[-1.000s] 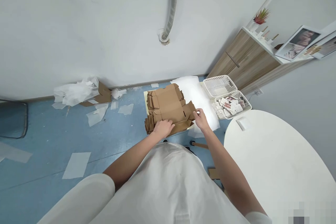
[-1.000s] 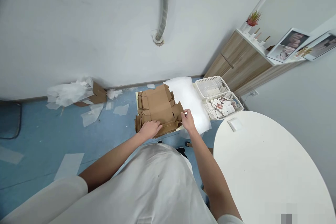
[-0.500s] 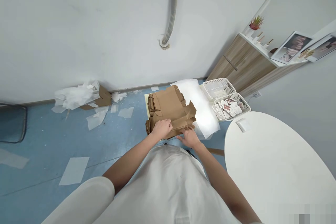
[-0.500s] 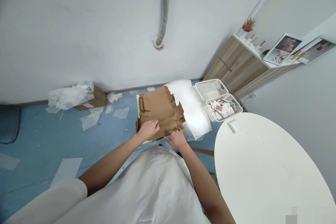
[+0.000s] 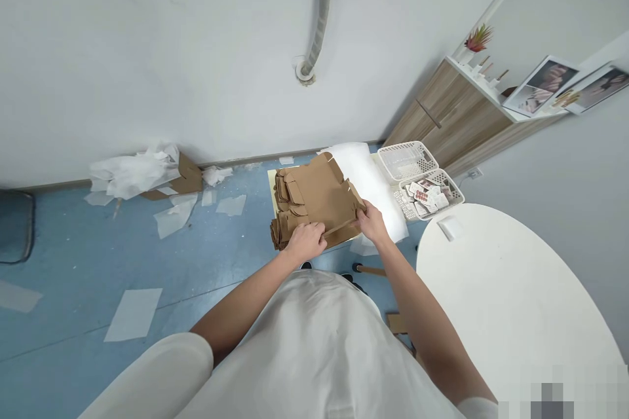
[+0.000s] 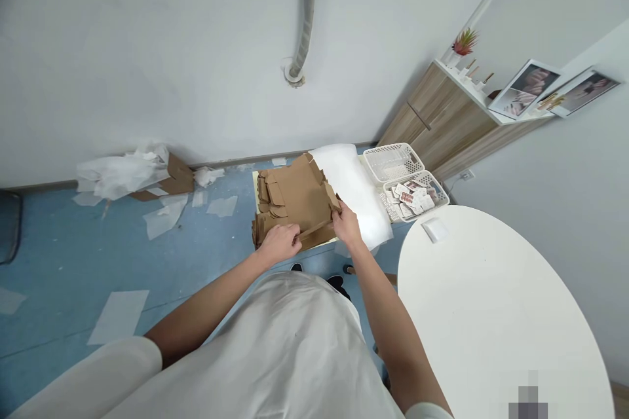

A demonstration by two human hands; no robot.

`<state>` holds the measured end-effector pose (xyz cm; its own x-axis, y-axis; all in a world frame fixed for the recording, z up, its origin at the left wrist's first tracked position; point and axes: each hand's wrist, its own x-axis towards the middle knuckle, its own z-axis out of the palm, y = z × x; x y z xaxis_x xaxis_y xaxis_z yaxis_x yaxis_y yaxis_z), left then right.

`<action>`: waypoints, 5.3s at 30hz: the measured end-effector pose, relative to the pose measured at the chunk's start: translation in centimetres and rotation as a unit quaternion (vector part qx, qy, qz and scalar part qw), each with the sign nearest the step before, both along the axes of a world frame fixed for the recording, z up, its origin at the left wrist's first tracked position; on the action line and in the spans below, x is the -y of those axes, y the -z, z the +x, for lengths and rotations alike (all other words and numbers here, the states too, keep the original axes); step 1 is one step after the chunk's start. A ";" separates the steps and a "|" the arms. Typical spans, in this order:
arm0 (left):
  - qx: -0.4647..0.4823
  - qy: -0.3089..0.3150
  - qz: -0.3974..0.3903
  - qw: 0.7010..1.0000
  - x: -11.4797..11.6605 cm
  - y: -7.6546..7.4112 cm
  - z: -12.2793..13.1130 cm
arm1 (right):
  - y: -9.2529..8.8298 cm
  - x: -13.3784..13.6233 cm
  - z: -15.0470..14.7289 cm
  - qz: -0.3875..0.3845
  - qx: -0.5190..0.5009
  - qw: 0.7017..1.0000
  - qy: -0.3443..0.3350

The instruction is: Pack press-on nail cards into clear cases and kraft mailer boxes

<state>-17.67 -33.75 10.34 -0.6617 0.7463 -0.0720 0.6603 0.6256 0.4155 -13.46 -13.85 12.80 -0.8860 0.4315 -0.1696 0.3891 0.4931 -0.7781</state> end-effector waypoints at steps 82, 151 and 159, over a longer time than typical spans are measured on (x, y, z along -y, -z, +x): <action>-0.021 0.559 -0.116 0.821 -33.9 6.2 24.6 | 9.2 -22.0 45.4 -0.051 0.064 0.825 0.559; 0.253 0.161 0.012 0.954 -33.3 9.6 23.5 | 11.3 -16.3 41.5 0.174 0.242 0.928 0.222; 0.257 0.179 0.000 0.950 -33.6 8.1 25.2 | 11.4 -15.9 41.2 0.179 0.246 0.925 0.230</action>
<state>7.52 -0.10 2.23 -0.2426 0.9167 -0.3176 0.5405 0.3995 0.7404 27.74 2.07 1.36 -0.4495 0.8496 -0.2760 0.8846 0.3803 -0.2700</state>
